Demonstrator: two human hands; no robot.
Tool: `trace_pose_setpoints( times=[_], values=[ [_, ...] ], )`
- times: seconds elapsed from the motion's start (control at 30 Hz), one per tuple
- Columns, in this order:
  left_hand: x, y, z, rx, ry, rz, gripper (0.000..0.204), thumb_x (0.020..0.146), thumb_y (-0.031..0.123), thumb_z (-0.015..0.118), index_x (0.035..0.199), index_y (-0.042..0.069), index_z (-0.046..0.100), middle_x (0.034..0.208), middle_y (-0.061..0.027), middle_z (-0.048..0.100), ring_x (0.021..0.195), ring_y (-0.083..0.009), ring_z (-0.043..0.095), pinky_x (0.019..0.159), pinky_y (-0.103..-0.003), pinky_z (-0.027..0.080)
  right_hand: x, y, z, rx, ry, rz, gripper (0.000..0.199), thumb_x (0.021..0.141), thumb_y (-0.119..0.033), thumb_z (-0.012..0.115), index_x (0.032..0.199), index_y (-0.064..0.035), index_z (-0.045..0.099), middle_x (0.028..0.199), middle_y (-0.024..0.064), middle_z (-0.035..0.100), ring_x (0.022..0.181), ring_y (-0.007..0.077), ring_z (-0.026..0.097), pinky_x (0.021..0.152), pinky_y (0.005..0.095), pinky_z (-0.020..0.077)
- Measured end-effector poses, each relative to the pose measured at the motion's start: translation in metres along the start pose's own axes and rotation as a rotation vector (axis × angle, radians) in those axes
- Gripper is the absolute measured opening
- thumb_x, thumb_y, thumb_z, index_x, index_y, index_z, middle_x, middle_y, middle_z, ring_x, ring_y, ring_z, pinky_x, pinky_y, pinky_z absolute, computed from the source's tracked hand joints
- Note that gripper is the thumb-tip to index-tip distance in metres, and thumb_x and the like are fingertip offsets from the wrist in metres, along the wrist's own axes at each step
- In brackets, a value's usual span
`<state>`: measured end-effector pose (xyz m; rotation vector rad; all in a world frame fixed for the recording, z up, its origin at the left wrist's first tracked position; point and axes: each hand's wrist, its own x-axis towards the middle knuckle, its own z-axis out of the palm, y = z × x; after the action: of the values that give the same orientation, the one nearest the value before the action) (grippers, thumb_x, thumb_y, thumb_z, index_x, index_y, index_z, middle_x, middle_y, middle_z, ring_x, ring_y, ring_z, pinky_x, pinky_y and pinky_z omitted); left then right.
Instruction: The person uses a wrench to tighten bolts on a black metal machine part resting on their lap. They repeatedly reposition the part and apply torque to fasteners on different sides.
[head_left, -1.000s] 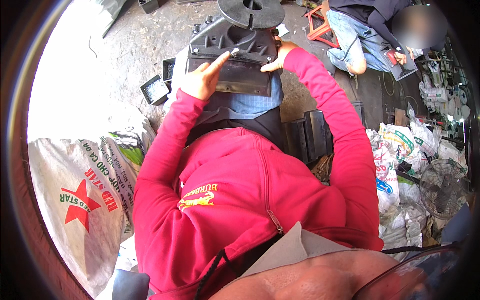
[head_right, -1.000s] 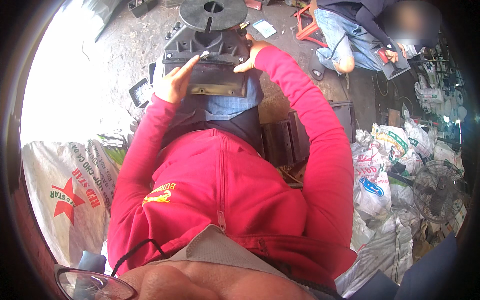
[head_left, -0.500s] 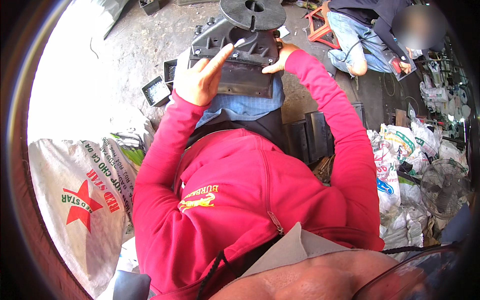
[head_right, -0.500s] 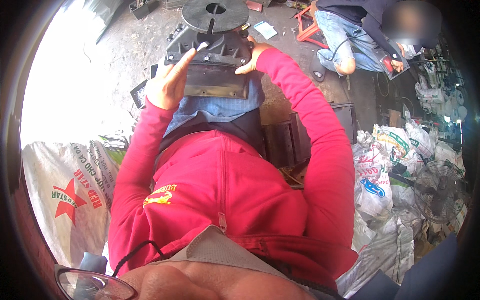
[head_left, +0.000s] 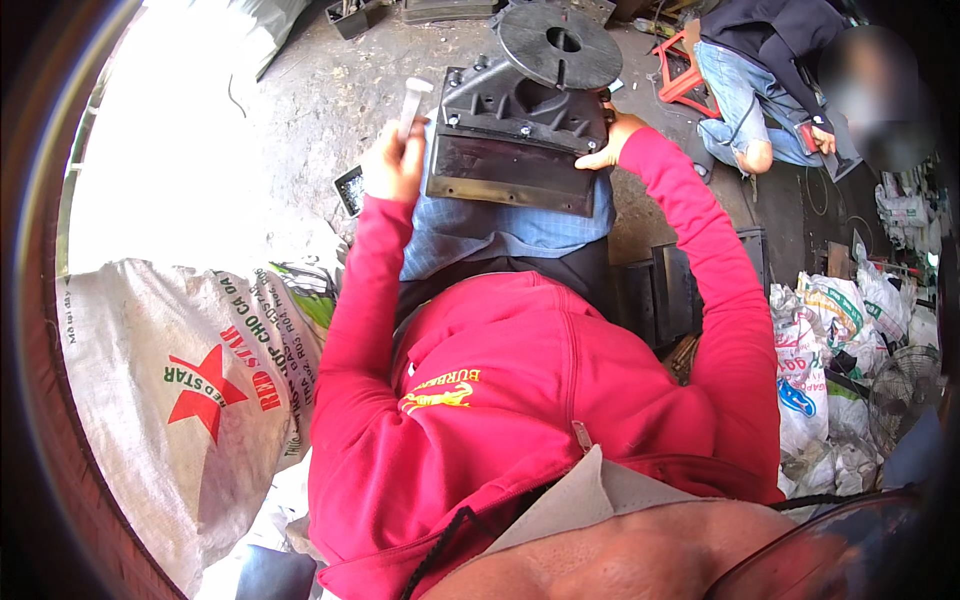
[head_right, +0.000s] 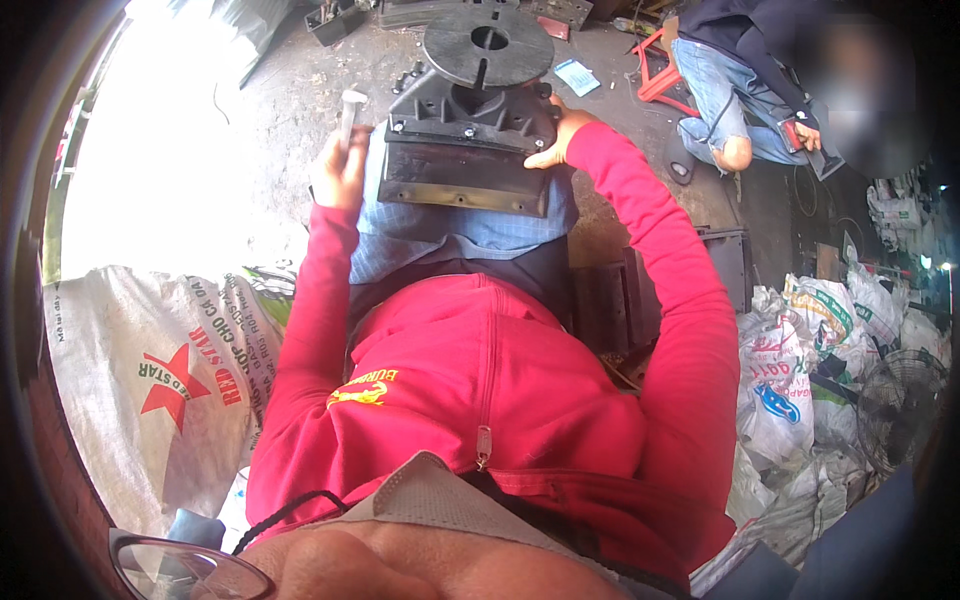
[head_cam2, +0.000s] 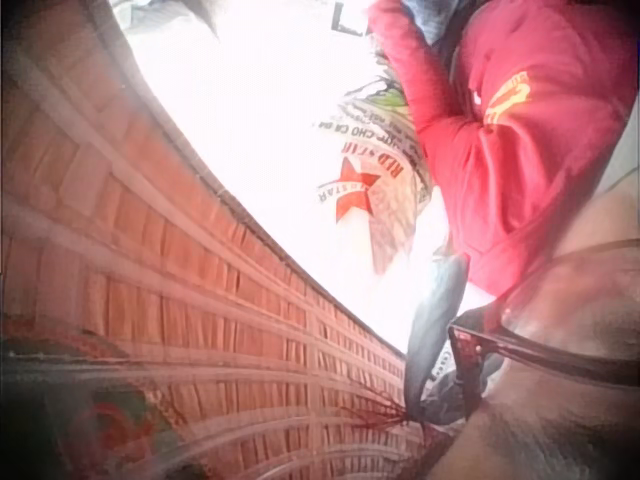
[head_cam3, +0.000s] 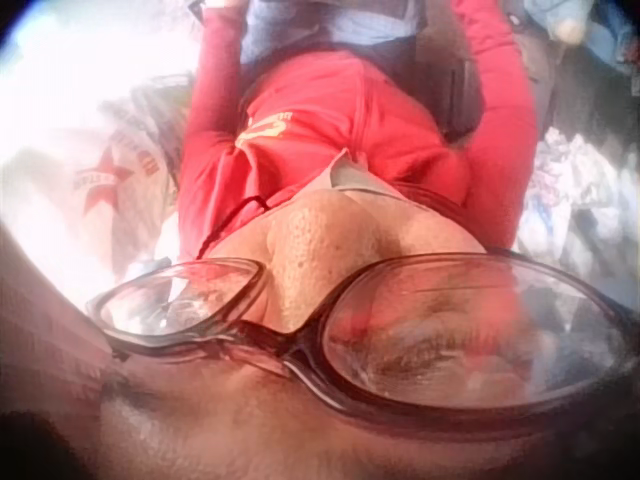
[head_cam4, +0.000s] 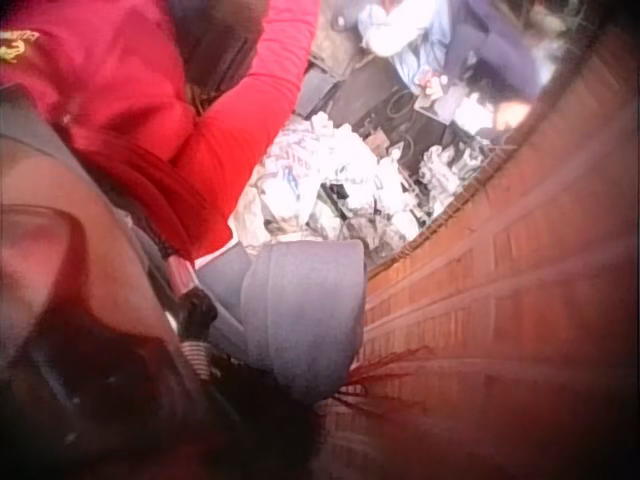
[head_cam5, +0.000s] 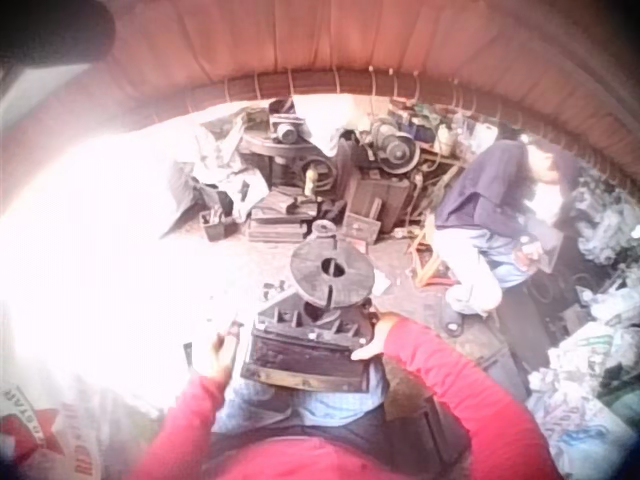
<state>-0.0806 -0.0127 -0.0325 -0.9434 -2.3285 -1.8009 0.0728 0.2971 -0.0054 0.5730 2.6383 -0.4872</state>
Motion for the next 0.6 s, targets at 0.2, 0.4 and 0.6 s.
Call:
trace_pose_setpoints(
  times=[0.2, 0.4, 0.6],
  values=[
    [0.04, -0.017, 0.006, -0.04, -0.227, -0.492, 0.042, 0.075, 0.04, 0.074, 0.09, 0.001, 0.068, 0.077, -0.0074, 0.069, 0.073, -0.0113, 0.062, 0.069, -0.026, 0.047, 0.005, -0.004, 0.002, -0.152, -0.004, -0.01, 0.122, 0.047, -0.066, 0.075, 0.141, -0.0037, 0.027, 0.139, 0.0233, 0.038, 0.117, 0.0355, 0.049, 0.098, 0.035, 0.0415],
    [0.008, -0.018, 0.015, -0.5, -0.225, -0.458, 0.02, 0.079, 0.02, 0.074, 0.083, 0.005, 0.061, 0.077, -0.002, 0.063, 0.069, -0.0084, 0.057, 0.065, -0.022, 0.046, 0.001, 0.006, 0.009, -0.206, 0.012, -0.124, 0.105, 0.05, -0.064, 0.073, 0.132, -0.0059, 0.041, 0.13, 0.0223, 0.047, 0.113, 0.0358, 0.052, 0.095, 0.0373, 0.043],
    [-0.019, 0.001, -0.009, -0.53, -0.311, -0.708, 0.02, 0.078, 0.018, 0.075, 0.084, 0.008, 0.059, 0.076, 0.0012, 0.061, 0.072, -0.0079, 0.055, 0.069, -0.024, 0.044, -0.018, 0.013, 0.028, -0.168, 0.205, -0.35, 0.088, 0.053, -0.059, 0.075, 0.121, -0.006, 0.053, 0.118, 0.019, 0.058, 0.108, 0.0353, 0.055, 0.092, 0.0386, 0.044]
  ],
)
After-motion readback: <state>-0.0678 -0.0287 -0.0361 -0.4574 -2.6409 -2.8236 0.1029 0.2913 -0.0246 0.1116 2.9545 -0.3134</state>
